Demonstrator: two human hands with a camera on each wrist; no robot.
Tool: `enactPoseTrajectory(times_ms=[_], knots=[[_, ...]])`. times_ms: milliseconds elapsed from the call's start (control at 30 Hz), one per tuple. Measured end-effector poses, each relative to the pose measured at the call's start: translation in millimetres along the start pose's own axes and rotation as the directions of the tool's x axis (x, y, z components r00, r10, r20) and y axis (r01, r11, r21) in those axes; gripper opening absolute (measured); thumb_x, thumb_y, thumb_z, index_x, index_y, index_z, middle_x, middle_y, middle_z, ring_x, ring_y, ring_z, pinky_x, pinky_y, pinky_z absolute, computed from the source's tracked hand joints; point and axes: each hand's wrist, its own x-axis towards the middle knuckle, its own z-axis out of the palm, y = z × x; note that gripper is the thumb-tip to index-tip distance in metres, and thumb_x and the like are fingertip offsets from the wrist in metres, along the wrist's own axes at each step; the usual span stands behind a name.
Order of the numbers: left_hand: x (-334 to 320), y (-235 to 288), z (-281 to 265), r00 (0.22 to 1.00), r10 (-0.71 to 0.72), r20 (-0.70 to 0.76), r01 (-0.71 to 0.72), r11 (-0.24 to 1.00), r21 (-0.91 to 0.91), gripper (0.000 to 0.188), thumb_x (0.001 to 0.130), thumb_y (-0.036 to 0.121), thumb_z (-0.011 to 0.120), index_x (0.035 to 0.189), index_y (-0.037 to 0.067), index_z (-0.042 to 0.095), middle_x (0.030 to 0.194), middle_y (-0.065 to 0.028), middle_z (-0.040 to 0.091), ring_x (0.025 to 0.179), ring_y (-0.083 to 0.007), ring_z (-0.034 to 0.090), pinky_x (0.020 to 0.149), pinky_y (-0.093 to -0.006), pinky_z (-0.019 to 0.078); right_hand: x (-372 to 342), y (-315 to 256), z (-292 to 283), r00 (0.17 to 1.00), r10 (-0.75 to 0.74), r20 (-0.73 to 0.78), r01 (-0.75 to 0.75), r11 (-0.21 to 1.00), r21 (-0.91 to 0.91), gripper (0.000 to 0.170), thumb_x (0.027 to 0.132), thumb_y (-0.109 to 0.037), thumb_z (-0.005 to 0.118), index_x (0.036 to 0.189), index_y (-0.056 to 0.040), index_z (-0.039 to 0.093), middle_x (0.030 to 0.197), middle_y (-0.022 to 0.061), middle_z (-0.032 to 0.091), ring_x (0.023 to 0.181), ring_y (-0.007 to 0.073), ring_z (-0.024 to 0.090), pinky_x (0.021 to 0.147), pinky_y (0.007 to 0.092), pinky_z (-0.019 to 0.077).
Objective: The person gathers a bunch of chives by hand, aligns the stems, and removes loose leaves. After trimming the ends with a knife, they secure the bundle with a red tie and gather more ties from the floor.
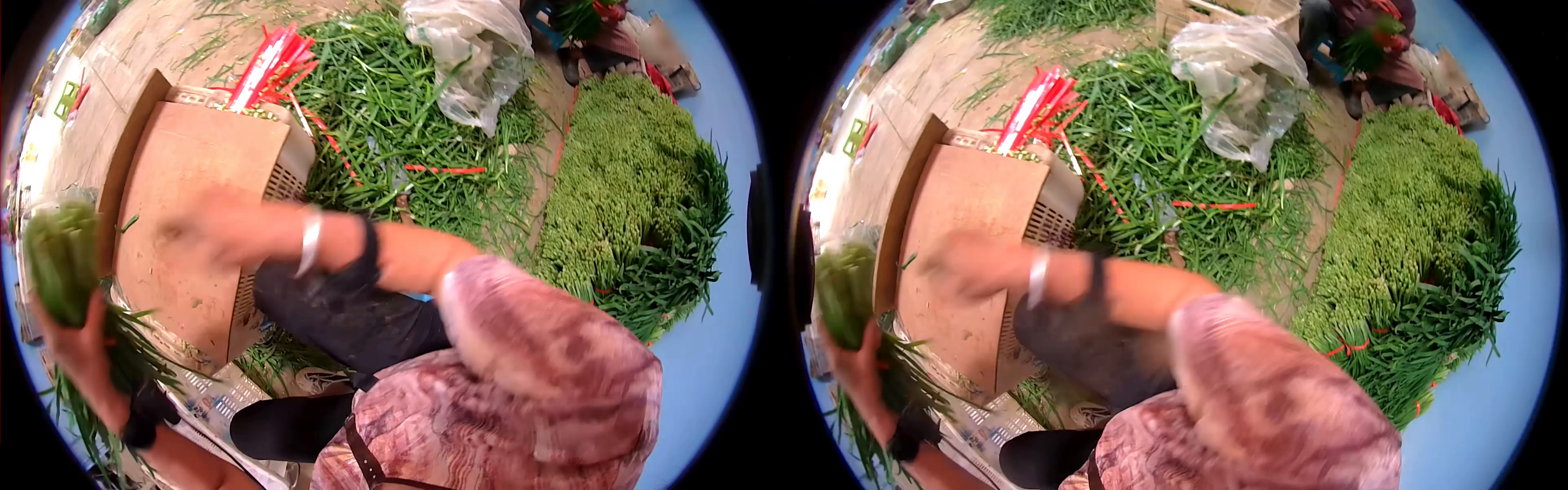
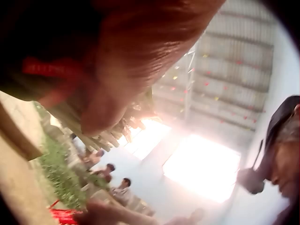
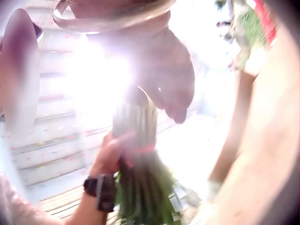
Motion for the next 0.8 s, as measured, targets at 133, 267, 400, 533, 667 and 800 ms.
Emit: enactPoseTrajectory(times_ms=[133,267,400,533,667,800], knots=[[-22,5,115,0.972,0.086,0.218,-0.111,0.988,0.104,0.088,0.059,0.022,0.083,0.132,-0.001,0.040,0.115,-0.0225,0.057,0.106,-0.0362,0.057,0.086,-0.0427,0.0476,-202,139,-84,0.695,0.715,-0.071,-0.663,0.600,-0.448,0.026,0.081,-0.022,0.053,0.082,0.0029,0.062,0.075,0.0236,0.061,0.064,0.0355,0.059,0.064,0.0427,0.0495],[-36,13,186,0.923,0.039,0.383,-0.130,0.968,0.213,0.096,0.055,0.025,0.085,0.132,-0.001,0.034,0.115,-0.0237,0.053,0.110,-0.0399,0.050,0.090,-0.0425,0.0436,-337,154,-97,0.356,0.906,-0.229,-0.887,0.250,-0.389,0.029,0.066,-0.029,0.066,0.073,-0.0015,0.067,0.076,0.0221,0.064,0.076,0.0380,0.063,0.071,0.0428,0.0506],[-10,17,177,0.879,0.224,0.420,-0.195,0.974,-0.112,0.097,0.052,0.018,0.086,0.131,-0.004,0.035,0.115,-0.0228,0.054,0.106,-0.0374,0.053,0.091,-0.0419,0.0438,-391,220,-52,0.044,0.900,-0.434,-0.972,-0.062,-0.228,0.028,0.076,-0.023,0.061,0.080,0.0042,0.065,0.081,0.0283,0.063,0.078,0.0420,0.063,0.070,0.0471,0.0510],[-14,37,183,0.931,0.239,0.277,-0.263,0.963,0.054,0.095,0.049,0.026,0.089,0.127,-0.003,0.042,0.106,-0.0204,0.056,0.097,-0.0358,0.056,0.085,-0.0411,0.0468,-400,236,-40,0.277,0.835,-0.476,-0.915,0.077,-0.397,0.035,0.075,-0.021,0.059,0.108,-0.0109,0.065,0.104,0.0097,0.067,0.089,0.0346,0.064,0.078,0.0442,0.0520],[-14,53,187,0.938,0.117,0.327,-0.196,0.955,0.221,0.116,0.048,0.032,0.089,0.137,-0.006,0.026,0.123,-0.0249,0.049,0.113,-0.0386,0.049,0.094,-0.0419,0.0412,-378,235,-37,-0.099,0.746,-0.658,-0.925,-0.313,-0.216,0.047,0.067,-0.038,0.075,0.101,-0.0097,0.059,0.097,0.0216,0.062,0.091,0.0395,0.061,0.078,0.0482,0.0502],[3,39,196,0.877,0.090,0.472,-0.216,0.951,0.220,0.124,0.045,0.034,0.090,0.140,-0.005,0.021,0.128,-0.0260,0.047,0.118,-0.0400,0.045,0.097,-0.0439,0.0392,-391,243,-37,-0.070,0.754,-0.653,-0.976,-0.188,-0.112,0.039,0.066,-0.030,0.070,0.096,-0.0065,0.062,0.098,0.0216,0.064,0.090,0.0380,0.062,0.079,0.0462,0.0493]])
